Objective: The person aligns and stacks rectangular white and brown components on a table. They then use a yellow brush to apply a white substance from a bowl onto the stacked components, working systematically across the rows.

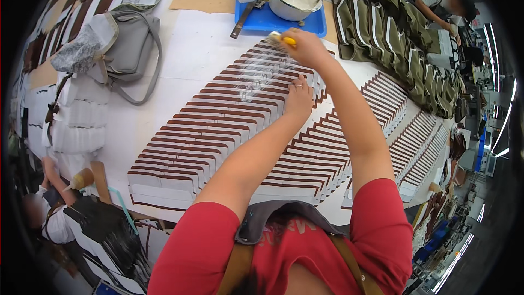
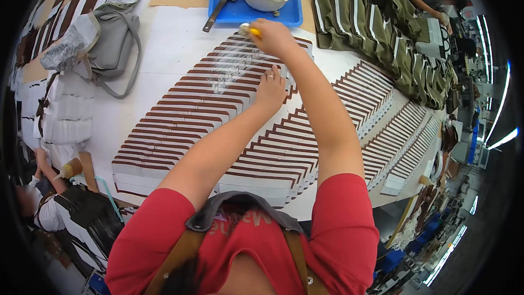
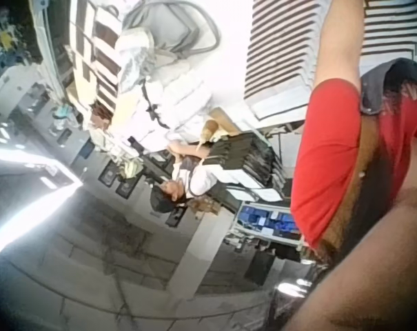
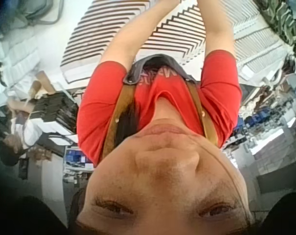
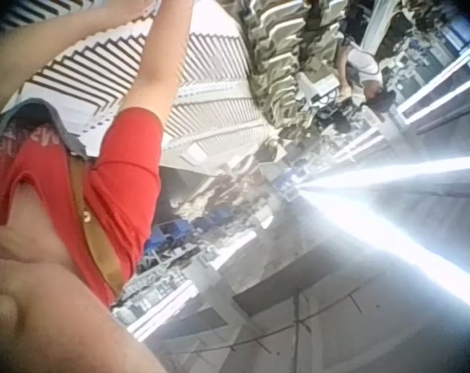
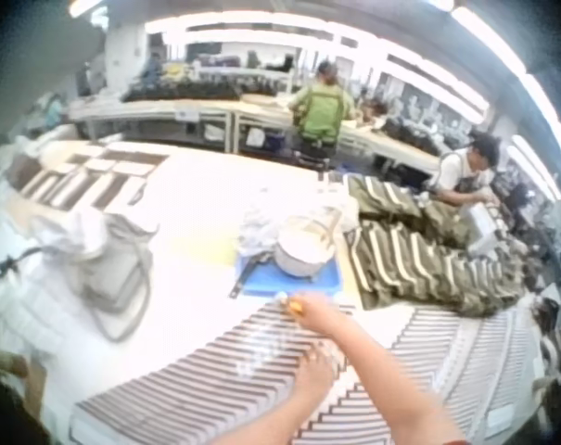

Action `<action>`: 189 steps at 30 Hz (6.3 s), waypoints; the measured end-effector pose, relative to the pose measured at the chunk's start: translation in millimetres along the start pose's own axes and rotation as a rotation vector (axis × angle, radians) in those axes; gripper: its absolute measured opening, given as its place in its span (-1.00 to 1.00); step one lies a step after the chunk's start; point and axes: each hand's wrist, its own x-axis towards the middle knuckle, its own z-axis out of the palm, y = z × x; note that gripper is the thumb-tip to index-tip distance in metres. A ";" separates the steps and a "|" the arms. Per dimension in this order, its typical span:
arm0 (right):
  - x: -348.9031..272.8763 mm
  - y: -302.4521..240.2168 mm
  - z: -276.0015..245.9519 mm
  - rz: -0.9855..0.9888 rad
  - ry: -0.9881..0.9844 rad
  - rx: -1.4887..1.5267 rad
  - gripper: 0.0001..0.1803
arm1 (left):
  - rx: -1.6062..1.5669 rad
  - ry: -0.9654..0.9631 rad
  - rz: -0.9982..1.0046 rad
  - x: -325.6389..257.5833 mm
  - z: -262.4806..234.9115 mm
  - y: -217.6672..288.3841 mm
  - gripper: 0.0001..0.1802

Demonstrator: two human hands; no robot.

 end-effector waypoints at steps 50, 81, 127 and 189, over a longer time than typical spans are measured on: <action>-16.7 -229.4 75.4 0.060 -0.144 0.454 -0.72 | -0.450 0.135 -0.141 -140.0 -9.8 -48.1 -0.60; 18.5 -58.3 15.7 0.467 0.096 0.125 -0.62 | -0.074 -0.023 -0.172 -93.3 -37.6 -54.3 -0.63; -105.2 102.5 -32.4 0.280 0.481 0.162 -0.86 | 0.016 0.005 -0.030 -41.5 -26.2 -39.7 -0.58; -91.9 -9.7 -19.1 0.340 0.414 0.354 -0.81 | -0.535 0.164 -0.083 -69.7 -42.4 -58.5 -0.64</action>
